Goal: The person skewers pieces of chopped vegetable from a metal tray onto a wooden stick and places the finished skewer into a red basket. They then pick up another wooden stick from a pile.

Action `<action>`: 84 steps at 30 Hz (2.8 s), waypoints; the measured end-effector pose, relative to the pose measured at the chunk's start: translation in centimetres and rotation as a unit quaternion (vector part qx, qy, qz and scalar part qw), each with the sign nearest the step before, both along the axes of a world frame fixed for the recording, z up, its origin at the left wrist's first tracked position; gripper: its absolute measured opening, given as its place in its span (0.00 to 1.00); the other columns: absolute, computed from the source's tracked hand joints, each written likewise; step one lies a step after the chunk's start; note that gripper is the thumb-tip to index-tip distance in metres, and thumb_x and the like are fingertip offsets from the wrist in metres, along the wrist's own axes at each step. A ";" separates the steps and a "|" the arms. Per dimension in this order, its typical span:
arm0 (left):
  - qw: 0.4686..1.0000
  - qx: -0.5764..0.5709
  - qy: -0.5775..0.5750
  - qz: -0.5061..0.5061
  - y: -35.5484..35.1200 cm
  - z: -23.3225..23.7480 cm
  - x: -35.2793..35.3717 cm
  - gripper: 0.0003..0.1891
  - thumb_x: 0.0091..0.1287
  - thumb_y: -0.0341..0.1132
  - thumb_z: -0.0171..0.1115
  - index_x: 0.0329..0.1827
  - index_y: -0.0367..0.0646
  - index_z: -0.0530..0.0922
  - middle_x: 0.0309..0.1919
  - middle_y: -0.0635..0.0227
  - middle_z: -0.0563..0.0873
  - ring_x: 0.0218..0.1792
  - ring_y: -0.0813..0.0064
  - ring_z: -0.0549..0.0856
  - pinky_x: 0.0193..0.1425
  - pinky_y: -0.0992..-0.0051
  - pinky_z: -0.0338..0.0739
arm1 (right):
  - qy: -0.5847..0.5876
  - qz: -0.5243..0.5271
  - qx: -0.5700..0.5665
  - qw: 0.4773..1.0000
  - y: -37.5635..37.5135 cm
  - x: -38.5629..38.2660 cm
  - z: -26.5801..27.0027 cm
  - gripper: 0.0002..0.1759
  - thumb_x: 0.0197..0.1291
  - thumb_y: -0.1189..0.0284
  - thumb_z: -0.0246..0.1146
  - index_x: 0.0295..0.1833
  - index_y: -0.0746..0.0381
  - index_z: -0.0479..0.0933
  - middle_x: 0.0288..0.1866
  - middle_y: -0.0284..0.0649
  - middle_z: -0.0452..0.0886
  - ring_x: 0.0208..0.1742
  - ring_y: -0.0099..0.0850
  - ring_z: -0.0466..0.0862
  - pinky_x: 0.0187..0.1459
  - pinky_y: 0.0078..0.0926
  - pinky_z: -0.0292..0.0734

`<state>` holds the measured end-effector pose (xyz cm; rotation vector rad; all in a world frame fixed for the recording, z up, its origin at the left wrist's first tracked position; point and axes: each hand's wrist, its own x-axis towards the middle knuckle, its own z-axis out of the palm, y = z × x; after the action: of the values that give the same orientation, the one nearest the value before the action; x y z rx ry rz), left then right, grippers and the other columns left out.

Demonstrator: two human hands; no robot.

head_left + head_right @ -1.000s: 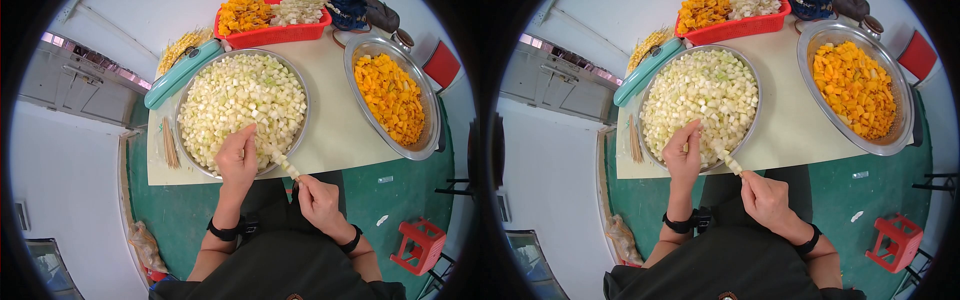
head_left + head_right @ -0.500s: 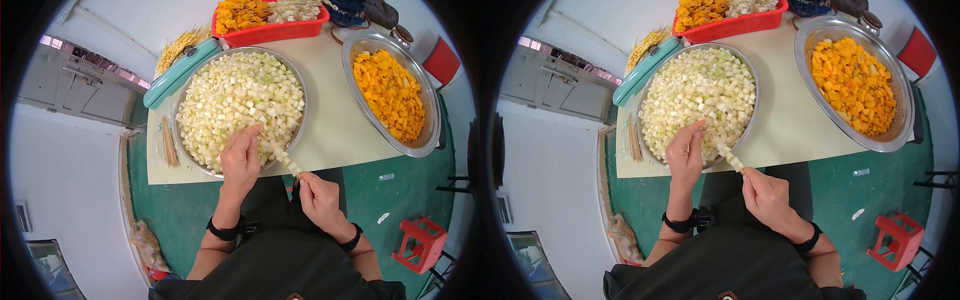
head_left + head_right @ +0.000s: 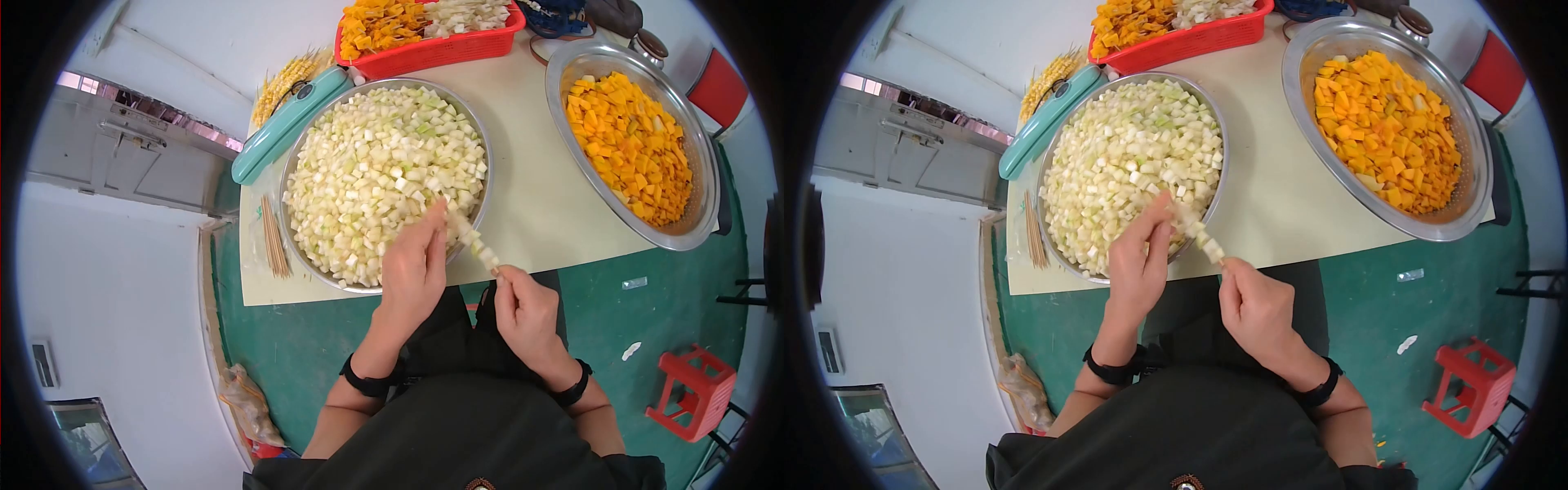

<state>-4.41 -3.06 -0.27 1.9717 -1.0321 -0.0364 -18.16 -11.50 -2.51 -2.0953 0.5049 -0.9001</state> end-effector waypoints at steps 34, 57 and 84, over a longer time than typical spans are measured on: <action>0.973 0.085 -0.207 0.062 -2.4 0.2 3.4 0.06 0.51 0.23 0.61 0.33 0.34 0.77 0.43 0.53 0.74 0.43 0.56 0.76 0.44 0.65 0.72 | -0.009 -0.020 0.012 1.000 -1.2 -0.8 -0.3 0.03 0.53 0.80 0.60 0.35 0.65 0.75 0.17 0.41 0.74 0.14 0.34 0.75 0.16 0.27 0.66; 0.984 0.110 -0.130 0.055 0.6 0.4 3.7 0.10 0.56 0.20 0.60 0.42 0.35 0.78 0.30 0.62 0.81 0.28 0.70 0.82 0.33 0.76 0.76 | 0.022 -0.016 0.009 1.000 -0.3 -0.7 0.0 0.04 0.53 0.81 0.60 0.36 0.65 0.75 0.17 0.42 0.74 0.14 0.34 0.75 0.17 0.27 0.66; 0.904 -0.199 0.377 0.045 1.7 -0.3 3.7 0.11 0.64 0.22 0.55 0.49 0.29 0.76 0.37 0.58 0.83 0.36 0.73 0.83 0.41 0.77 0.79 | -0.027 0.050 -0.020 0.998 0.1 -0.4 0.3 0.04 0.52 0.81 0.60 0.35 0.65 0.75 0.14 0.37 0.70 0.12 0.30 0.72 0.15 0.24 0.63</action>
<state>-0.68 -1.38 -0.57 1.4239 -0.3909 -0.4646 -18.57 -11.39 -2.19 -2.1060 0.3546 -0.9124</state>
